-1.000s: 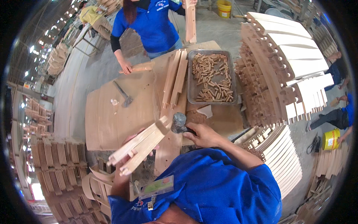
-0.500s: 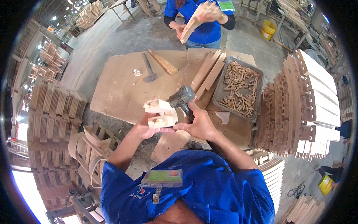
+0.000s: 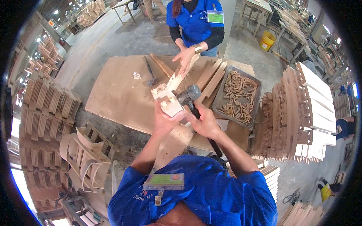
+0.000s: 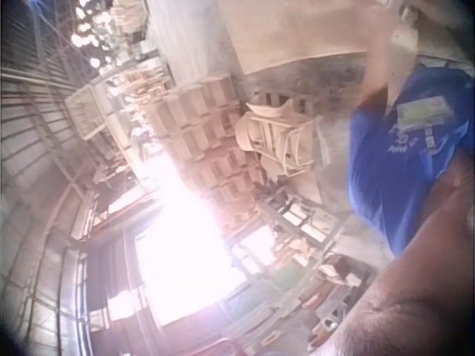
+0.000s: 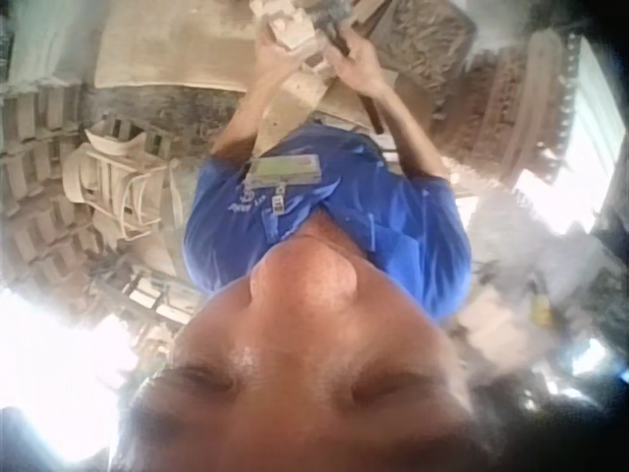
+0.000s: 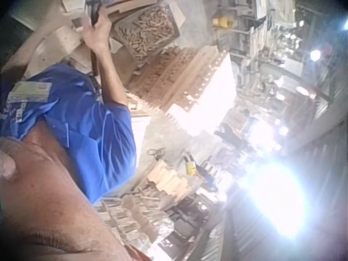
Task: The person assembles wooden furniture components by inserting small wooden dowels into pre-drilled holes on rectangular wooden pieces. Using a hammer, the person taps the dowels into place to secure the joints. The person handles the wooden parts one at a time, aligning them and striking them with the hammer before stacking the finished assemblies.
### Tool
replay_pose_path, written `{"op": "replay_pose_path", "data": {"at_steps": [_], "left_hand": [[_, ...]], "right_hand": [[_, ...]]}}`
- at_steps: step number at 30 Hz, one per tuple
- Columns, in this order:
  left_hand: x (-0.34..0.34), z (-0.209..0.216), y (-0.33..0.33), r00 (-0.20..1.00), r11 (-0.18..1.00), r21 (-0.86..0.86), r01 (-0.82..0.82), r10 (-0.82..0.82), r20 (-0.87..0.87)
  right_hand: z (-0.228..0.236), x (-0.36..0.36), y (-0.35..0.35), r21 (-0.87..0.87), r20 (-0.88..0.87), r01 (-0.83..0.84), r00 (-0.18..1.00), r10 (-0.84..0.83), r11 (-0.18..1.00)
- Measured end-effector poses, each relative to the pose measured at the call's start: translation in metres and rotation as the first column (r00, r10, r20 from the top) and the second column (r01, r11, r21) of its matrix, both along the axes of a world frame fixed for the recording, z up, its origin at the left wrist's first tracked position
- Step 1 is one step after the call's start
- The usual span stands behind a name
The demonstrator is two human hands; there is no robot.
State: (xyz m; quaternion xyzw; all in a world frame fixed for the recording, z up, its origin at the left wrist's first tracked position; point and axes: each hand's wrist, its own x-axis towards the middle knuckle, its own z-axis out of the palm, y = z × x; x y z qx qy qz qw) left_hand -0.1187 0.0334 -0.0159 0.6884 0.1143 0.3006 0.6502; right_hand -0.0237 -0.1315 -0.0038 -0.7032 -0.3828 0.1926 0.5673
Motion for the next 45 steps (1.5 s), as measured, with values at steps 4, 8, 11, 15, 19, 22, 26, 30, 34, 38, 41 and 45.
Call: {"op": "replay_pose_path", "data": {"at_steps": [4, 8, 11, 15, 19, 22, 26, 30, 34, 38, 41, 45], "left_hand": [[0.021, 0.008, -0.002, 0.992, 0.988, 0.100, -0.120, 0.115, 0.050], [0.024, 0.009, 0.006, 0.994, 0.977, 0.188, -0.103, 0.094, 0.056], [0.024, 0.010, 0.008, 0.998, 0.969, 0.239, -0.066, 0.069, -0.006], [0.026, 0.013, 0.006, 0.999, 0.973, 0.229, -0.035, 0.026, 0.041], [0.028, 0.013, 0.010, 0.996, 0.972, 0.229, -0.041, 0.021, 0.089], [0.025, 0.018, 0.010, 0.997, 0.989, 0.146, 0.034, -0.043, 0.058], [0.031, 0.015, 0.011, 0.994, 0.983, 0.166, 0.081, -0.091, 0.056], [0.030, 0.017, 0.013, 0.990, 0.983, 0.138, 0.123, -0.130, 0.046], [0.025, 0.015, 0.013, 0.992, 0.982, 0.175, 0.071, -0.087, 0.087], [0.026, 0.005, 0.013, 0.994, 0.982, 0.162, 0.098, -0.105, 0.034], [0.028, -0.008, 0.011, 0.983, 0.972, 0.172, 0.157, -0.138, -0.118], [0.023, -0.038, 0.015, 0.977, 0.989, 0.056, 0.136, -0.125, -0.170]], "right_hand": [[0.051, 0.018, -0.018, -0.094, 0.116, 0.090, 0.990, -0.079, 0.991], [0.161, 0.021, -0.034, 0.079, 0.278, 0.117, 0.951, -0.135, 0.990], [0.189, 0.024, -0.038, 0.276, 0.409, 0.185, 0.865, -0.289, 0.943], [0.169, 0.028, -0.031, -0.131, 0.639, 0.092, 0.769, 0.013, 0.987], [0.198, 0.032, -0.020, -0.318, 0.581, -0.019, 0.786, 0.211, 0.948], [0.242, 0.028, -0.001, -0.225, 0.460, 0.019, 0.883, 0.089, 0.974], [0.233, 0.043, 0.031, -0.126, 0.619, 0.037, 0.784, 0.049, 0.991], [0.220, 0.055, 0.039, -0.524, 0.595, -0.092, 0.672, 0.441, 0.847], [0.240, 0.050, 0.035, -0.332, 0.603, -0.048, 0.758, 0.251, 0.942], [0.224, 0.042, 0.035, -0.285, 0.536, 0.012, 0.831, 0.149, 0.958], [0.190, 0.061, 0.016, -0.426, 0.571, -0.017, 0.770, 0.284, 0.905], [0.132, 0.071, -0.014, -0.212, 0.482, 0.014, 0.871, 0.093, 0.977]]}}
